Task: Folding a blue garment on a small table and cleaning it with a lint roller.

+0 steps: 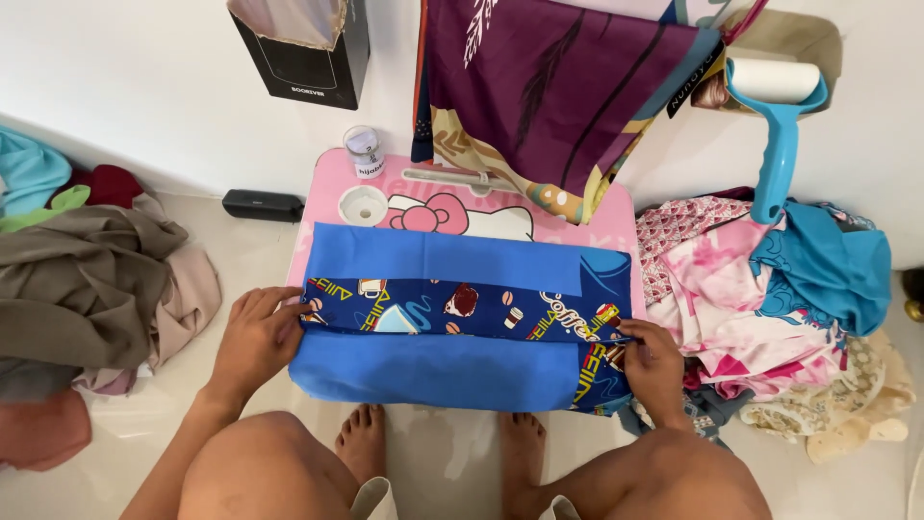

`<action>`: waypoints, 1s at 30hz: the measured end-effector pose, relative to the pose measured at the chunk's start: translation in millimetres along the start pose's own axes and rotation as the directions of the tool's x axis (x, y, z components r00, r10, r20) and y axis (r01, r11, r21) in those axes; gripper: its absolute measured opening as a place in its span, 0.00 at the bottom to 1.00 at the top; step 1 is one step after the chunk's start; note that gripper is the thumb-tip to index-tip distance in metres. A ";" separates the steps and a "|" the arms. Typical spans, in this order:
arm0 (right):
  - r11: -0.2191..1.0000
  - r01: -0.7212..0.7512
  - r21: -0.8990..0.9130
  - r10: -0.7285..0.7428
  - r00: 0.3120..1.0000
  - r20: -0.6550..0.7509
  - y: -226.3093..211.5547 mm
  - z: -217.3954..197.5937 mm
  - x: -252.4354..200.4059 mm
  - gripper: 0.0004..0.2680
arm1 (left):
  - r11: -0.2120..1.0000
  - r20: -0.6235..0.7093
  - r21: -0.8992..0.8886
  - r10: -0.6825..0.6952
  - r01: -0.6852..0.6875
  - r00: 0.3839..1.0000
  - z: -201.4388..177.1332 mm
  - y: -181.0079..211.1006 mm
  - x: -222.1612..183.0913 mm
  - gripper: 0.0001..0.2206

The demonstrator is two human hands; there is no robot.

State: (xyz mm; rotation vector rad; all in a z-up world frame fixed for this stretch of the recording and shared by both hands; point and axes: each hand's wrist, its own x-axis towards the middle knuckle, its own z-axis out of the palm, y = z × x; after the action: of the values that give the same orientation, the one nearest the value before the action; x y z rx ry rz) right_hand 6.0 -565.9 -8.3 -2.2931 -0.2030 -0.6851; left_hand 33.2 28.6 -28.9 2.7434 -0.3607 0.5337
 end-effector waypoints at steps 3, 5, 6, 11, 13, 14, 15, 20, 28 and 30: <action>1.000 -0.011 0.002 0.011 1.000 0.000 -7.9 -2.3 3.2 0.10 | 1.000 0.001 -0.010 -0.017 0.017 1.000 -4.4 2.1 -1.9 0.10; 1.000 -0.013 0.011 0.013 1.000 0.005 -6.6 -3.8 4.0 0.10 | 1.000 0.006 -0.016 -0.024 0.024 1.000 -8.5 6.4 -0.6 0.10; 1.000 -0.020 0.011 0.020 1.000 0.002 -3.4 -3.7 3.3 0.10 | 0.999 -0.012 -0.039 -0.030 0.029 0.999 -11.8 9.6 0.5 0.10; 1.000 -0.011 -0.009 0.011 1.000 0.015 6.3 -6.4 1.1 0.10 | 0.995 -0.076 -0.084 -0.067 0.061 0.995 -13.6 11.2 -1.0 0.12; 0.997 0.000 -0.081 0.005 0.998 0.069 12.7 -4.9 2.1 0.08 | 0.998 -0.065 -0.043 -0.046 0.043 0.997 -15.0 10.0 1.9 0.12; 0.997 0.004 -0.078 0.001 0.998 0.066 13.7 -4.5 1.0 0.08 | 0.998 -0.070 -0.040 -0.045 0.042 0.997 -16.8 11.1 2.5 0.12; 0.995 -0.004 -0.103 0.014 0.996 0.091 15.1 -3.9 0.2 0.09 | 0.996 -0.060 -0.073 -0.055 0.051 0.997 -18.0 12.2 3.2 0.12; 0.989 0.004 -0.150 0.016 0.991 0.134 26.6 -6.1 -3.8 0.10 | 0.996 -0.027 -0.087 -0.038 0.036 0.999 -14.5 9.5 1.7 0.11; 0.943 0.258 -0.213 -0.240 0.965 0.106 -6.9 29.8 53.0 0.08 | 0.993 -0.077 0.088 0.090 -0.083 0.993 -6.4 54.0 54.0 0.20; 0.915 0.261 -0.308 -0.212 0.960 0.182 -7.6 47.7 60.4 0.12 | 0.994 0.070 0.100 0.037 -0.044 0.997 3.6 61.2 64.5 0.25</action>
State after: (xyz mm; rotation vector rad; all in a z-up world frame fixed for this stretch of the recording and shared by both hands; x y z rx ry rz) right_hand 74.4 -530.9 -0.2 -2.6724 -0.4745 -0.7163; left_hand 73.8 -40.5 9.7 2.8636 -0.4178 0.4823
